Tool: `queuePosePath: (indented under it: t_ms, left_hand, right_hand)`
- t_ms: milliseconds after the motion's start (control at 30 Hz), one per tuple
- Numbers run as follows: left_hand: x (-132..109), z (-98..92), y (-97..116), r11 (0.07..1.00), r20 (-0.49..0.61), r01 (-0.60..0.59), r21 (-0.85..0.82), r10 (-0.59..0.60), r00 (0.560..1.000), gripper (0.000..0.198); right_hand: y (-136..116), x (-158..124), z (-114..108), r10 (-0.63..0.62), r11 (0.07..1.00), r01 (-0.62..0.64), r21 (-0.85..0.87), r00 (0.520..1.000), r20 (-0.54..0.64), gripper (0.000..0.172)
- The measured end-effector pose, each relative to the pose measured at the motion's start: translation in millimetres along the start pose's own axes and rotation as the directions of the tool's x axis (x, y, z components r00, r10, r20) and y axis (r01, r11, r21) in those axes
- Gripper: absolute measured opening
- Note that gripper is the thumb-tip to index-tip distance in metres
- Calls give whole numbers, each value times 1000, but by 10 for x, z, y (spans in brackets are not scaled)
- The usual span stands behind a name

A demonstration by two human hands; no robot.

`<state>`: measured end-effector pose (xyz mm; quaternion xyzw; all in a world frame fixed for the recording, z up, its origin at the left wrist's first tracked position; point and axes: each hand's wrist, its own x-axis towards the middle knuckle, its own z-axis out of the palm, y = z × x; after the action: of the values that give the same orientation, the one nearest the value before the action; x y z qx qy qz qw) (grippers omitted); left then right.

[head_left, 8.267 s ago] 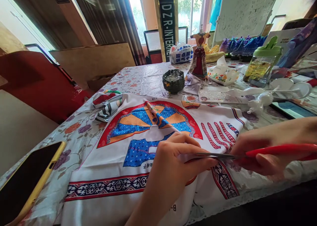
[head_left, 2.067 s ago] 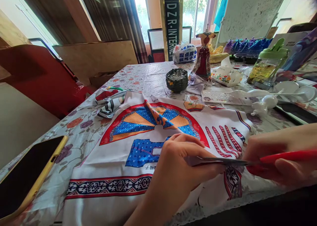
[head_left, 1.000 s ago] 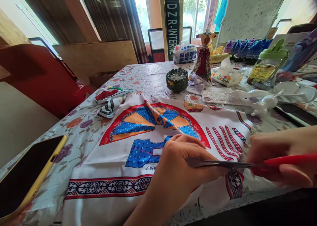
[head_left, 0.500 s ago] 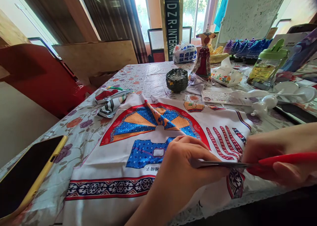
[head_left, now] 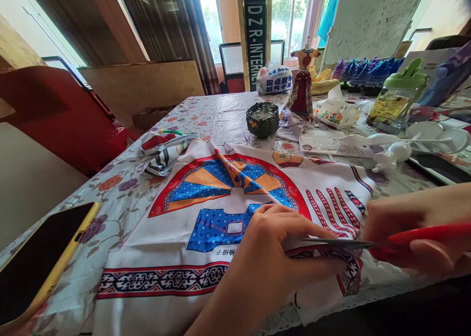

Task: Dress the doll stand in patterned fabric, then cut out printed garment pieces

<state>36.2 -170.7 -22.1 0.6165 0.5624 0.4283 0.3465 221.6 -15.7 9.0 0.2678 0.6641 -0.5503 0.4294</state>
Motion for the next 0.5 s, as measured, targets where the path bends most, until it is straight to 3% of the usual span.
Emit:
queuePosePath:
  t_ms: [67,133,267,500]
  left_hand:
    - [-26,-4,21,999,-70,18,48,-15,997,29]
    - [-51,-12,38,994,-133,50,101,-36,990,33]
    - [-70,-41,49,989,-217,14,145,18,976,19]
    - [-40,-102,66,989,-160,-96,114,114,981,8]
  right_hand:
    - [-20,-9,5,62,997,-59,53,997,-52,34]
    - [-46,-10,14,36,999,-35,18,998,-52,35]
    - [-70,-13,17,-29,998,27,-55,999,-29,30]
    - [-42,-18,-11,-24,998,25,-54,1000,9,30]
